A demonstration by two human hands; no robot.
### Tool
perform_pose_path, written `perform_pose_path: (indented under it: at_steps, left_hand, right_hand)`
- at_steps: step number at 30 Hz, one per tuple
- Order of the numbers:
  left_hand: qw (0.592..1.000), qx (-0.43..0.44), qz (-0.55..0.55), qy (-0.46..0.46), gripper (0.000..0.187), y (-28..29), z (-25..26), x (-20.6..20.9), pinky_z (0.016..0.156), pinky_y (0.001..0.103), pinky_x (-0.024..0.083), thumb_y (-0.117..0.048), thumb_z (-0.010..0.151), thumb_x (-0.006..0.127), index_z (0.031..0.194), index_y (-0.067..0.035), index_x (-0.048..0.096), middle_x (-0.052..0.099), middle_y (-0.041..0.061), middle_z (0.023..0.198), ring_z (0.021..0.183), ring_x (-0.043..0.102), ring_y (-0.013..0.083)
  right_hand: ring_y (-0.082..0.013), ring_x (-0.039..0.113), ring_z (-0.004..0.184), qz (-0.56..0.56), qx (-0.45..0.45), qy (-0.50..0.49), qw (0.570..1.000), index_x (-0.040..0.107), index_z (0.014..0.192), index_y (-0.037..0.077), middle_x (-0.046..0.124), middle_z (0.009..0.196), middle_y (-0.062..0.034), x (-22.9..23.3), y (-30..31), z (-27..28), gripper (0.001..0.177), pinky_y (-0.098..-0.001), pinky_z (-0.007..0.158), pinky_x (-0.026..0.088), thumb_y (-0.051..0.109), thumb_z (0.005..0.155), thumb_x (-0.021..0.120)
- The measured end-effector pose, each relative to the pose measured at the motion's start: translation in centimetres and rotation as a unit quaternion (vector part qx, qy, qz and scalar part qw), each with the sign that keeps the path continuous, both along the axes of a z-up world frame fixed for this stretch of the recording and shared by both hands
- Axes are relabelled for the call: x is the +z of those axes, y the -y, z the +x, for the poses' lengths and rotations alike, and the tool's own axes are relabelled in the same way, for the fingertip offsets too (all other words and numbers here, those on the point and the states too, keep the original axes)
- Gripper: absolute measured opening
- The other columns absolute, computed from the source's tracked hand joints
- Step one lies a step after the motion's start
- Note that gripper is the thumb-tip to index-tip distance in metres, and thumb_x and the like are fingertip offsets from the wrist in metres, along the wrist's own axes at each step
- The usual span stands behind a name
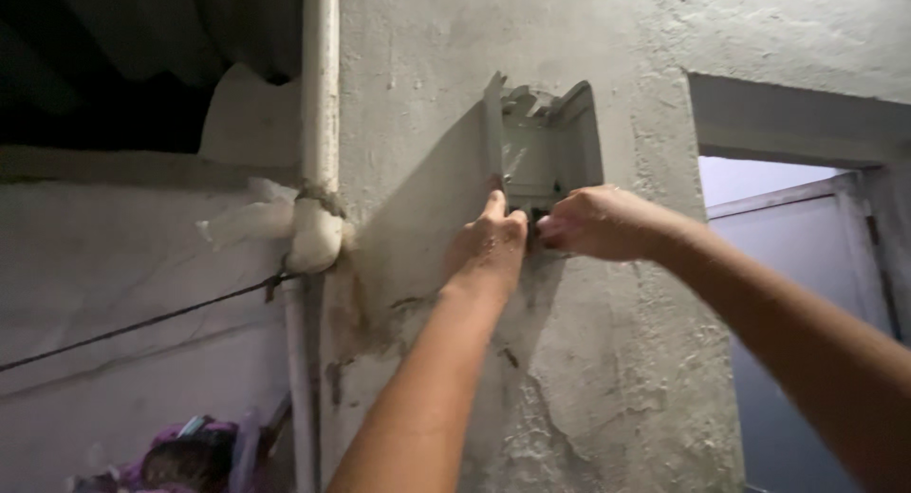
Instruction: The person scrubs a metal wall-mounted fixture with a pink cloth. They wipe the interior and exterior surfaces of the fixture, which is attached to a concrete wall next to a white pipe. The person repeatedly scrubs different parts of the fixture throughout the video.
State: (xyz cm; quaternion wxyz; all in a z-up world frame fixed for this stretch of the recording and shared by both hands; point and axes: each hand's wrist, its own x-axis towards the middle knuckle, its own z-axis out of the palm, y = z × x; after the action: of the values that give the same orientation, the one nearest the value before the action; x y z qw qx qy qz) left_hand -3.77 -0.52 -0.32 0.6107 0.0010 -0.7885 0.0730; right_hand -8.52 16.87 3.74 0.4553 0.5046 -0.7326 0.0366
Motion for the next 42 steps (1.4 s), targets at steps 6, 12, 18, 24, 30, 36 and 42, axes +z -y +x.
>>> perform_pose_path:
  at_steps: [6, 12, 18, 24, 30, 36, 42]
  left_hand:
    - [1.0, 0.001, 0.007, 0.024, 0.022, -0.5, 1.3, -0.4, 0.088, 0.048, 0.059, 0.0, 0.088, 0.062, 0.108, -0.008, 0.064, 0.042, 0.018, 0.154, 0.108, 0.068, 0.0423]
    - [1.0, -0.013, 0.0, 0.004, 0.018, -0.5, 1.3, -0.4, 0.087, 0.048, 0.059, -0.003, 0.09, 0.063, 0.106, -0.01, 0.067, 0.051, 0.018, 0.146, 0.107, 0.069, 0.0405]
    - [1.0, -0.006, -0.001, 0.019, 0.016, -0.4, 1.4, -0.3, 0.086, 0.049, 0.059, -0.006, 0.089, 0.064, 0.104, -0.01, 0.068, 0.056, 0.017, 0.139, 0.105, 0.07, 0.0409]
    - [1.0, 0.008, -0.003, 0.021, 0.014, -0.5, 1.6, -0.2, 0.087, 0.048, 0.059, -0.006, 0.09, 0.063, 0.102, -0.009, 0.068, 0.055, 0.018, 0.139, 0.106, 0.07, 0.0403]
    - [1.0, 0.006, 0.002, -0.002, 0.016, -0.7, 1.3, -0.5, 0.085, 0.048, 0.06, -0.006, 0.09, 0.061, 0.104, -0.009, 0.068, 0.049, 0.018, 0.149, 0.105, 0.07, 0.0415]
    - [1.0, -0.007, 0.007, -0.027, 0.017, -0.5, 0.4, -0.6, 0.082, 0.048, 0.06, -0.009, 0.089, 0.063, 0.106, -0.008, 0.067, 0.05, 0.018, 0.148, 0.101, 0.07, 0.0423]
    - [1.0, 0.006, -0.003, -0.01, 0.021, -0.6, 1.1, -1.0, 0.083, 0.048, 0.06, -0.001, 0.084, 0.062, 0.104, -0.006, 0.065, 0.059, 0.017, 0.132, 0.103, 0.07, 0.0404]
  right_hand:
    - [-0.0339, 0.074, 0.083, -0.072, -0.013, 0.152, 0.986, 0.073, 0.101, 0.007, 0.073, 0.088, -0.0168, -0.3, -0.9, 1.3, 0.031, -0.0424, 0.078, 0.06, 0.036, 0.098, 0.063]
    - [-0.0348, 0.072, 0.088, -0.076, 0.106, -0.001, 0.991, 0.073, 0.1, 0.01, 0.075, 0.087, -0.0123, -2.3, 0.9, -2.7, 0.022, -0.048, 0.077, 0.055, 0.029, 0.089, 0.069]
    - [-0.0333, 0.074, 0.086, -0.041, 0.051, 0.02, 0.998, 0.073, 0.102, 0.016, 0.077, 0.09, -0.0101, -1.8, -0.8, -1.1, 0.021, -0.0472, 0.078, 0.057, 0.032, 0.092, 0.063]
    - [-0.0354, 0.071, 0.085, -0.149, 0.083, -0.004, 0.985, 0.067, 0.099, 0.01, 0.074, 0.09, -0.0139, -4.5, 1.2, -1.0, 0.023, -0.0503, 0.075, 0.055, 0.031, 0.101, 0.058]
    - [-0.0278, 0.073, 0.077, -0.186, 0.135, -0.217, 0.949, 0.063, 0.092, 0.006, 0.074, 0.083, -0.0092, -6.8, 1.3, -0.9, 0.016, -0.0497, 0.086, 0.055, 0.022, 0.095, 0.06]
    - [-0.0314, 0.072, 0.078, -0.248, 0.101, -0.196, 0.943, 0.062, 0.089, 0.008, 0.071, 0.075, -0.0107, -6.3, 3.3, -1.5, 0.015, -0.0467, 0.093, 0.054, 0.019, 0.1, 0.062]
    - [-0.0325, 0.07, 0.086, -0.226, 0.236, -0.209, 0.922, 0.06, 0.098, 0.005, 0.071, 0.093, -0.0126, -6.9, 1.6, -2.8, 0.012, -0.0452, 0.08, 0.052, 0.017, 0.1, 0.057]
